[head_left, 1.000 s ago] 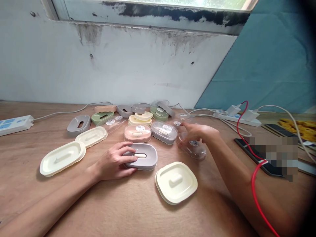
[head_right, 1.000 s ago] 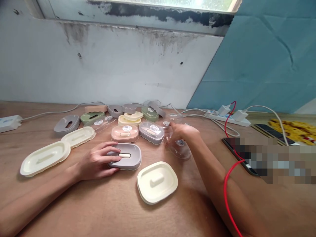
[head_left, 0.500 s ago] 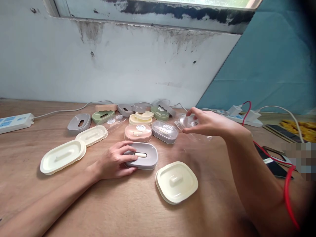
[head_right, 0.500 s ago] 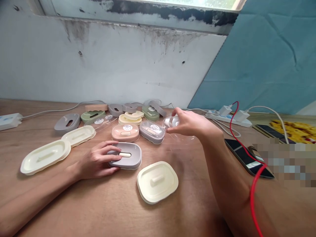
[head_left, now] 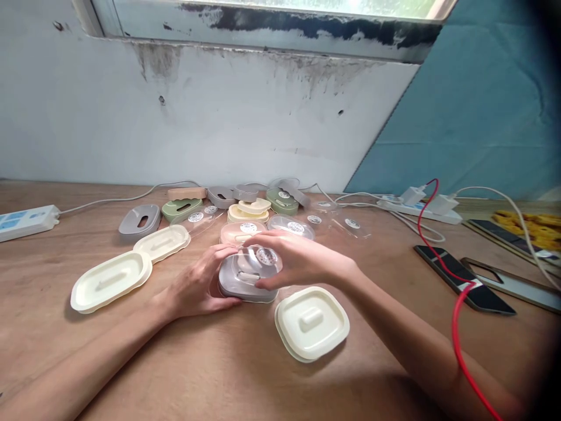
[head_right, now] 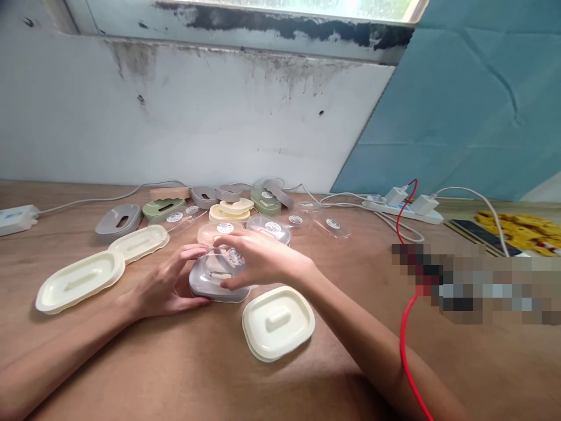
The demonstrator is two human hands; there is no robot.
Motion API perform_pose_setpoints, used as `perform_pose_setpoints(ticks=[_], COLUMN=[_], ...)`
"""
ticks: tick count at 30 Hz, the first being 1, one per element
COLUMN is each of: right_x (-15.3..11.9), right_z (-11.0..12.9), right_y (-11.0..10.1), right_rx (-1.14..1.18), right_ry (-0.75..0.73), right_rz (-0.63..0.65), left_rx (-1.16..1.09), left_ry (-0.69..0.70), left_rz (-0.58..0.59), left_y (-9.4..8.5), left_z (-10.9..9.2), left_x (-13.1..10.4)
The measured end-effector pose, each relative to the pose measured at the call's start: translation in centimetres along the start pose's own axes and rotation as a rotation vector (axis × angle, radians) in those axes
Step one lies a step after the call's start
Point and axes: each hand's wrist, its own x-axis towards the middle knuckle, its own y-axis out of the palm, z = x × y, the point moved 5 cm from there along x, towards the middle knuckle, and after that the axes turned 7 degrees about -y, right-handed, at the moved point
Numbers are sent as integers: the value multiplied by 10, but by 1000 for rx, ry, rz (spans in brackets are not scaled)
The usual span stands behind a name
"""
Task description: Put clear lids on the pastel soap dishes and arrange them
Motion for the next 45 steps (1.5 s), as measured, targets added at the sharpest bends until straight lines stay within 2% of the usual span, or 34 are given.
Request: perform_pose_setpoints(ticks=[5,8,15,23,28,31,34,38,40,45], right_x=[11,14,15,11,9,8,6,2,0,1], right_z=[7,6,5,12,7,7,9,1,-1,4], right_y=[22,29,36,40,42,39,31,22,22,29], right_rx=[9,17,-4,-21,61,138,220,177,148,164], right_ry=[-157,-190,-210,-160,-122,-162,-189,-35,-4,-115], right_rz=[-25,-50,-81,-81,-92,-92,-71,-1,39,99], left_rx=[-24,-19,78,7,-44,-26,0,139,215,317], left_ry=[-19,-28,-16,-63,-54,-52,9,47,43,37], left_rz=[-2,-3,-46,-37,1,26,58,121,129,70], left_y=[1,2,0,0,3,3,-1,-14,-22,-31], left_z=[2,3,2,1,5,7,4,4,7,9], left_x=[-1,-1,0,1,-2,-2,1,4,4,3])
